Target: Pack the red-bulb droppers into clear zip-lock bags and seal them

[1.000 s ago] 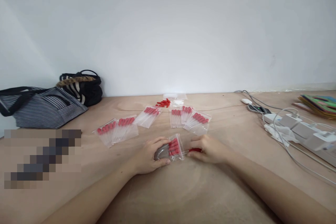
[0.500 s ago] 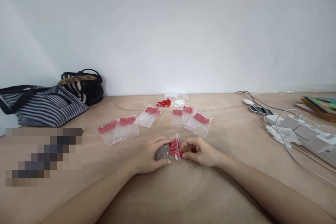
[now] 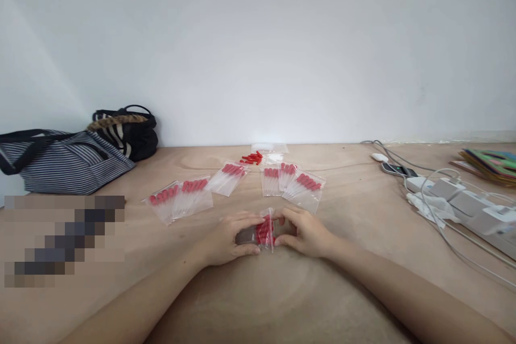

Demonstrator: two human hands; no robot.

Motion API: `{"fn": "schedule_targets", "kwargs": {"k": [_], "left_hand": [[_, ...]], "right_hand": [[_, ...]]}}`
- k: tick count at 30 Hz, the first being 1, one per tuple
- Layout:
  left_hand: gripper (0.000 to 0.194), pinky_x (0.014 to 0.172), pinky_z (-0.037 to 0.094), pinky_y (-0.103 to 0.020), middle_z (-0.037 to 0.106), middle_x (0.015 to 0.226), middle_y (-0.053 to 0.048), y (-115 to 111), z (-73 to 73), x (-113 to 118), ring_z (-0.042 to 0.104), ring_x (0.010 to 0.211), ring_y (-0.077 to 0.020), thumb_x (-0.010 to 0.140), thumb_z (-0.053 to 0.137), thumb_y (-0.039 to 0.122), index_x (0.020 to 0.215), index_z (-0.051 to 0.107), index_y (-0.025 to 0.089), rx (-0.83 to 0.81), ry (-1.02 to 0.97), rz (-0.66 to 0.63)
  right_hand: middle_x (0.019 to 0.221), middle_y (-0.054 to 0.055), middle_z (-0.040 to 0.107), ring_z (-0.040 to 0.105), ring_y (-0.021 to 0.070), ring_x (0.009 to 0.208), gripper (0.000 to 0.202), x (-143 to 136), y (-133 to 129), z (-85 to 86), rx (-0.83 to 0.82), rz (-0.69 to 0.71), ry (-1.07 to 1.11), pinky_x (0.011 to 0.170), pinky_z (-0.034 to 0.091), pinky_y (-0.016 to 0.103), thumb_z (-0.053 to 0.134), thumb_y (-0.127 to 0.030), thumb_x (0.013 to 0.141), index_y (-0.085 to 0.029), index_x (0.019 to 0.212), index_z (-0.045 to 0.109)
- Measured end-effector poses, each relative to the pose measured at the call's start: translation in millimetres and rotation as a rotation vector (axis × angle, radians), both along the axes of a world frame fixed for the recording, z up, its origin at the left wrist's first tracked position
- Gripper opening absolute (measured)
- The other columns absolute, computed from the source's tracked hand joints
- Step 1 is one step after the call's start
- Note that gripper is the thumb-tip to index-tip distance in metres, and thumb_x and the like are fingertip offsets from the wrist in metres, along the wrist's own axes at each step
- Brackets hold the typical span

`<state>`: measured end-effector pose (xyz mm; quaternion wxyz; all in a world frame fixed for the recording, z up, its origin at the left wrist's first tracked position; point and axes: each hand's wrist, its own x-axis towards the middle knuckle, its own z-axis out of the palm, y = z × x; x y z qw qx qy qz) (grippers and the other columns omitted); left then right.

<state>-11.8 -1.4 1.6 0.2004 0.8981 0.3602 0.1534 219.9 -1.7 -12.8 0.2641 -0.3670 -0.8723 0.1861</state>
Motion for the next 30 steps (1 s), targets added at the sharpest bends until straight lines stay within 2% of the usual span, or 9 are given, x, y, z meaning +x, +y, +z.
{"fn": "schedule_targets", "kwargs": {"k": [4, 6, 8, 10, 13, 17, 23, 27, 30], "left_hand": [[0.044, 0.098, 0.035, -0.037, 0.052, 0.125, 0.000, 8.2, -7.2, -2.1, 0.042, 0.118, -0.0198, 0.081, 0.058, 0.035, 0.123, 0.045, 0.032, 0.161, 0.025, -0.235], [0.035, 0.097, 0.034, -0.039, 0.056, 0.120, 0.001, 13.5, -11.7, -1.9, 0.044, 0.115, -0.0206, 0.083, 0.056, 0.032, 0.118, 0.050, 0.034, 0.313, 0.015, -0.291], [0.029, 0.095, 0.033, -0.042, 0.057, 0.116, -0.001, 16.8, -15.0, -0.6, 0.046, 0.112, -0.0225, 0.085, 0.052, 0.029, 0.114, 0.053, 0.032, 0.469, -0.023, -0.231], [0.026, 0.092, 0.036, -0.042, 0.056, 0.114, -0.006, 16.2, -16.2, 1.3, 0.048, 0.107, -0.0227, 0.088, 0.047, 0.025, 0.112, 0.054, 0.027, 0.543, -0.086, -0.078], [0.018, 0.075, 0.045, -0.031, 0.057, 0.093, -0.007, 8.3, -15.6, 5.3, 0.055, 0.086, -0.0177, 0.086, 0.045, 0.026, 0.099, 0.056, 0.018, 0.470, -0.163, 0.135], [0.021, 0.054, 0.041, -0.023, 0.049, 0.069, 0.001, -4.6, -16.2, 11.9, 0.048, 0.058, -0.0121, 0.077, 0.056, 0.038, 0.074, 0.050, 0.018, 0.348, -0.144, 0.254], [0.016, 0.053, 0.036, -0.022, 0.049, 0.064, 0.002, -4.6, -21.9, 15.7, 0.047, 0.057, -0.0118, 0.078, 0.053, 0.028, 0.067, 0.047, 0.018, 0.276, -0.116, 0.228], [0.013, 0.056, 0.038, -0.022, 0.052, 0.066, 0.002, 0.0, -25.7, 13.1, 0.049, 0.060, -0.0121, 0.080, 0.051, 0.022, 0.068, 0.050, 0.018, 0.221, -0.141, 0.186], [0.013, 0.057, 0.038, -0.023, 0.053, 0.066, 0.002, 0.0, -24.1, 12.3, 0.050, 0.061, -0.0125, 0.081, 0.050, 0.019, 0.068, 0.050, 0.018, 0.218, -0.146, 0.168]], "right_hand": [[0.108, 0.010, 0.054, 0.051, 0.0182, 0.095, 0.037, 16.2, 8.0, 4.9, 0.097, 0.106, 0.034, 0.079, 0.042, 0.031, 0.052, -0.023, 0.080, -0.019, 0.117, 0.048], [0.110, 0.009, 0.054, 0.048, 0.0194, 0.098, 0.036, 20.4, 9.9, 4.7, 0.159, 0.119, -0.037, 0.084, 0.038, 0.035, 0.051, -0.020, 0.081, -0.021, 0.117, 0.050], [0.103, 0.007, 0.058, 0.049, 0.0191, 0.092, 0.029, 22.2, 10.6, 2.9, 0.180, 0.100, -0.106, 0.081, 0.037, 0.035, 0.053, -0.021, 0.080, -0.022, 0.108, 0.056], [0.089, 0.005, 0.062, 0.051, 0.0181, 0.084, 0.018, 22.4, 11.2, 0.1, 0.168, 0.050, -0.119, 0.076, 0.037, 0.034, 0.055, -0.025, 0.079, -0.021, 0.095, 0.061], [0.073, 0.002, 0.062, 0.051, 0.0165, 0.076, 0.007, 20.7, 12.1, -4.9, 0.147, -0.033, -0.059, 0.071, 0.036, 0.031, 0.056, -0.025, 0.079, -0.019, 0.078, 0.060], [0.070, 0.001, 0.059, 0.051, 0.0150, 0.072, 0.007, 14.4, 10.2, -9.8, 0.172, -0.086, 0.006, 0.069, 0.035, 0.030, 0.055, -0.019, 0.078, -0.018, 0.071, 0.055], [0.075, 0.002, 0.056, 0.050, 0.0128, 0.068, 0.005, 4.7, 4.8, -12.4, 0.134, -0.086, 0.047, 0.065, 0.037, 0.026, 0.048, -0.017, 0.080, -0.018, 0.077, 0.051], [0.084, 0.003, 0.055, 0.051, 0.0130, 0.072, 0.014, -1.2, 2.8, -12.8, 0.074, -0.066, 0.081, 0.062, 0.040, 0.024, 0.053, -0.017, 0.075, -0.019, 0.089, 0.053], [0.081, 0.002, 0.053, 0.051, 0.0116, 0.067, 0.012, -5.3, 1.8, -11.7, 0.015, -0.127, 0.153, 0.060, 0.041, 0.023, 0.056, -0.016, 0.071, -0.018, 0.083, 0.056]]}}
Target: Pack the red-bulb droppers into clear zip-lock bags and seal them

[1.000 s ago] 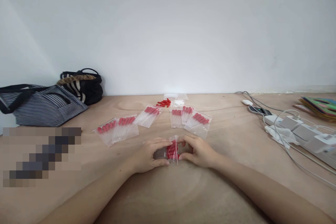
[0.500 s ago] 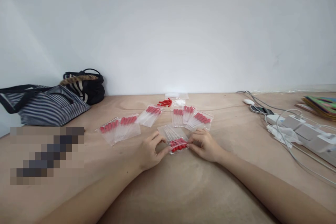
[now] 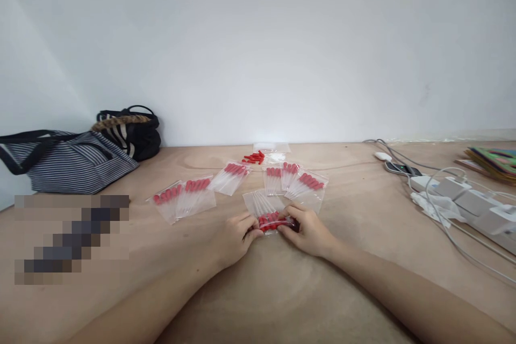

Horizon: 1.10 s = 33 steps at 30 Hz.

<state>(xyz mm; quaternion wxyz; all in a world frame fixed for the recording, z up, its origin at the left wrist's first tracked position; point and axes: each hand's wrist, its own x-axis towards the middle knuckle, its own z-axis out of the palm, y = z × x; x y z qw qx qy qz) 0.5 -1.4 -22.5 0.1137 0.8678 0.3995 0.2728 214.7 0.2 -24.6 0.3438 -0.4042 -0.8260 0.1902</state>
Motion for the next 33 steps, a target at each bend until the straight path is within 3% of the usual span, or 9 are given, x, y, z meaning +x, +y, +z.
{"fn": "schedule_targets", "kwargs": {"k": [7, 12, 15, 18, 22, 26, 29, 33], "left_hand": [[0.014, 0.057, 0.038, -0.022, 0.055, 0.065, 0.002, -9.7, 16.9, 1.3, 0.050, 0.061, -0.0116, 0.080, 0.048, 0.016, 0.066, 0.051, 0.017, -0.105, 0.000, -0.107], [0.014, 0.054, 0.036, -0.021, 0.051, 0.062, 0.002, -13.4, 17.8, 2.9, 0.047, 0.057, -0.0106, 0.079, 0.044, 0.014, 0.065, 0.048, 0.017, -0.054, 0.029, -0.102], [0.011, 0.053, 0.035, -0.021, 0.050, 0.060, 0.002, -13.3, 15.5, 4.8, 0.046, 0.056, -0.0107, 0.071, 0.045, 0.009, 0.062, 0.046, 0.017, 0.025, 0.067, -0.112], [0.011, 0.054, 0.033, -0.023, 0.048, 0.057, 0.002, -13.3, 13.5, 6.6, 0.043, 0.055, -0.0115, 0.062, 0.045, 0.007, 0.058, 0.043, 0.017, 0.143, 0.109, -0.035], [0.013, 0.052, 0.032, -0.024, 0.045, 0.056, 0.001, -12.0, 9.7, 7.1, 0.042, 0.053, -0.0117, 0.068, 0.042, 0.011, 0.057, 0.040, 0.018, 0.203, 0.093, 0.090], [0.020, 0.048, 0.031, -0.022, 0.044, 0.056, 0.002, -10.6, 6.4, 6.6, 0.041, 0.050, -0.0109, 0.078, 0.037, 0.016, 0.059, 0.040, 0.018, 0.179, 0.047, 0.049], [0.017, 0.049, 0.032, -0.022, 0.046, 0.057, 0.001, -11.0, 6.2, 6.7, 0.042, 0.051, -0.0107, 0.077, 0.039, 0.015, 0.061, 0.043, 0.018, 0.147, 0.046, 0.014], [0.010, 0.051, 0.034, -0.022, 0.048, 0.059, 0.001, -12.1, 7.2, 6.7, 0.043, 0.053, -0.0114, 0.070, 0.041, 0.012, 0.062, 0.044, 0.018, 0.135, 0.078, -0.005]], "right_hand": [[0.075, 0.001, 0.053, 0.050, 0.0103, 0.063, 0.011, -1.2, -0.5, 3.8, -0.115, 0.007, 0.063, 0.055, 0.041, 0.021, 0.059, -0.013, 0.065, -0.017, 0.075, 0.060], [0.064, -0.002, 0.051, 0.046, 0.0080, 0.054, 0.002, -3.2, -0.1, 2.3, -0.189, -0.042, 0.137, 0.049, 0.036, 0.019, 0.058, -0.015, 0.068, -0.016, 0.067, 0.057], [0.060, -0.003, 0.049, 0.043, 0.0078, 0.053, 0.011, -6.1, -0.7, -0.2, -0.146, -0.059, 0.156, 0.049, 0.035, 0.019, 0.058, -0.017, 0.069, -0.016, 0.061, 0.051], [0.062, -0.002, 0.048, 0.043, 0.0082, 0.054, 0.010, -8.7, -1.9, -2.0, -0.083, -0.034, 0.150, 0.050, 0.036, 0.019, 0.055, -0.013, 0.070, -0.017, 0.063, 0.048], [0.071, -0.001, 0.050, 0.046, 0.0083, 0.057, 0.013, -10.2, -3.6, -1.1, -0.060, -0.006, 0.141, 0.052, 0.038, 0.019, 0.052, -0.007, 0.068, -0.017, 0.075, 0.051], [0.074, 0.000, 0.050, 0.046, 0.0084, 0.057, 0.011, -11.2, -4.7, 1.6, -0.086, -0.022, 0.100, 0.050, 0.038, 0.020, 0.062, -0.016, 0.066, -0.018, 0.074, 0.054], [0.071, -0.001, 0.051, 0.047, 0.0101, 0.060, 0.014, -12.3, -4.5, 1.6, -0.050, -0.062, 0.058, 0.052, 0.039, 0.021, 0.066, -0.023, 0.066, -0.018, 0.070, 0.054], [0.074, 0.001, 0.052, 0.050, 0.0095, 0.060, 0.005, -12.7, -2.7, -2.0, 0.019, -0.049, 0.024, 0.054, 0.041, 0.021, 0.058, -0.020, 0.074, -0.018, 0.072, 0.053]]}}
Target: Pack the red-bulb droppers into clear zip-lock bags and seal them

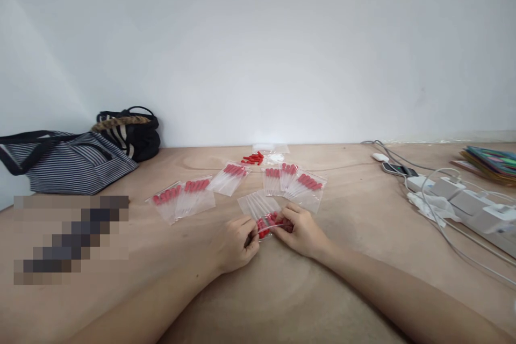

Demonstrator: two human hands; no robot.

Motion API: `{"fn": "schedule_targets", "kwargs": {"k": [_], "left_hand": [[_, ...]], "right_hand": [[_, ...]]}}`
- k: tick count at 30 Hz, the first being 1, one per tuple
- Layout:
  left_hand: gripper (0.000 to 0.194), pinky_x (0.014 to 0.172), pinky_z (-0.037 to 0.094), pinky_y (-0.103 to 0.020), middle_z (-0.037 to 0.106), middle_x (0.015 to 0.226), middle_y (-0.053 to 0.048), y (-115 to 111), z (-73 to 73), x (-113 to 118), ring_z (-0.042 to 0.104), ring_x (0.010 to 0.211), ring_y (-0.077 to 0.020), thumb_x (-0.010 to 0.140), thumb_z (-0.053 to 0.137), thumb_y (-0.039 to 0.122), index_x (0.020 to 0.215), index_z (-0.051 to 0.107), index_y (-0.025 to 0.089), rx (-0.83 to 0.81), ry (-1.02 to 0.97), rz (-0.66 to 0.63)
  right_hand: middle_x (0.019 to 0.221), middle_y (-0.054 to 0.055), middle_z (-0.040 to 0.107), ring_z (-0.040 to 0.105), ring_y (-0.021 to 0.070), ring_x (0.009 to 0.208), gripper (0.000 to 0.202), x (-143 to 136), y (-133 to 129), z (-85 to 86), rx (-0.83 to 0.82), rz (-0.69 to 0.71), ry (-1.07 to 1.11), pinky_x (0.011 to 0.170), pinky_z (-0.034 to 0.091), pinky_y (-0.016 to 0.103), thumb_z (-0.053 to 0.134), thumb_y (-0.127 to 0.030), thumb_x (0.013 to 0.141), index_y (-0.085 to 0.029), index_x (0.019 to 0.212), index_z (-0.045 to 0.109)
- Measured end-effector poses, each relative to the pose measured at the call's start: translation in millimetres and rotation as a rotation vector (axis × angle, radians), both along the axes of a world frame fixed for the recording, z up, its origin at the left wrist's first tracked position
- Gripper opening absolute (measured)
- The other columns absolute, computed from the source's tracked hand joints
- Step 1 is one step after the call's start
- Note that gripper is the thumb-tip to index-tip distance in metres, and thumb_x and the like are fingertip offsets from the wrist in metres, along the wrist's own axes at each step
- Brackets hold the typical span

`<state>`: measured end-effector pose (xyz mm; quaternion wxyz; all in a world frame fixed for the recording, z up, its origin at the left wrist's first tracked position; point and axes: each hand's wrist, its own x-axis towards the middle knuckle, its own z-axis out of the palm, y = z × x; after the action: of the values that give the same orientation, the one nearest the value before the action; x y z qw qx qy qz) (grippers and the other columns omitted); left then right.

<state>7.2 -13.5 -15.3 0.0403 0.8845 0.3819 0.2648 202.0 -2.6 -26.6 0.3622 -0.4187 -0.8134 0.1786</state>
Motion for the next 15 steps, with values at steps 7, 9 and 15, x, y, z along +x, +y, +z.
{"fn": "schedule_targets", "kwargs": {"k": [7, 9, 15], "left_hand": [[0.015, 0.053, 0.035, -0.023, 0.049, 0.060, 0.000, -2.5, 2.1, 1.5, 0.044, 0.054, -0.0117, 0.075, 0.038, 0.013, 0.063, 0.045, 0.017, 0.046, 0.007, 0.033], [0.017, 0.053, 0.036, -0.023, 0.049, 0.061, 0.000, -2.9, 2.8, 2.2, 0.044, 0.054, -0.0115, 0.078, 0.037, 0.015, 0.063, 0.046, 0.017, 0.044, 0.001, 0.026], [0.017, 0.051, 0.035, -0.022, 0.048, 0.058, 0.001, -1.2, 2.0, 2.3, 0.043, 0.052, -0.0111, 0.077, 0.039, 0.014, 0.062, 0.045, 0.017, 0.056, 0.007, 0.005]], "right_hand": [[0.073, 0.001, 0.052, 0.050, 0.0118, 0.063, 0.013, 1.0, 4.2, -1.9, 0.086, 0.003, -0.067, 0.057, 0.041, 0.024, 0.059, -0.027, 0.075, -0.018, 0.074, 0.051], [0.070, 0.000, 0.051, 0.050, 0.0123, 0.063, 0.022, -0.2, 5.3, -1.2, 0.077, -0.008, -0.068, 0.055, 0.040, 0.024, 0.065, -0.035, 0.070, -0.018, 0.072, 0.050], [0.067, -0.001, 0.050, 0.048, 0.0109, 0.059, 0.015, -0.7, 8.1, 0.2, 0.077, -0.023, -0.075, 0.053, 0.038, 0.023, 0.061, -0.026, 0.072, -0.019, 0.068, 0.048]]}}
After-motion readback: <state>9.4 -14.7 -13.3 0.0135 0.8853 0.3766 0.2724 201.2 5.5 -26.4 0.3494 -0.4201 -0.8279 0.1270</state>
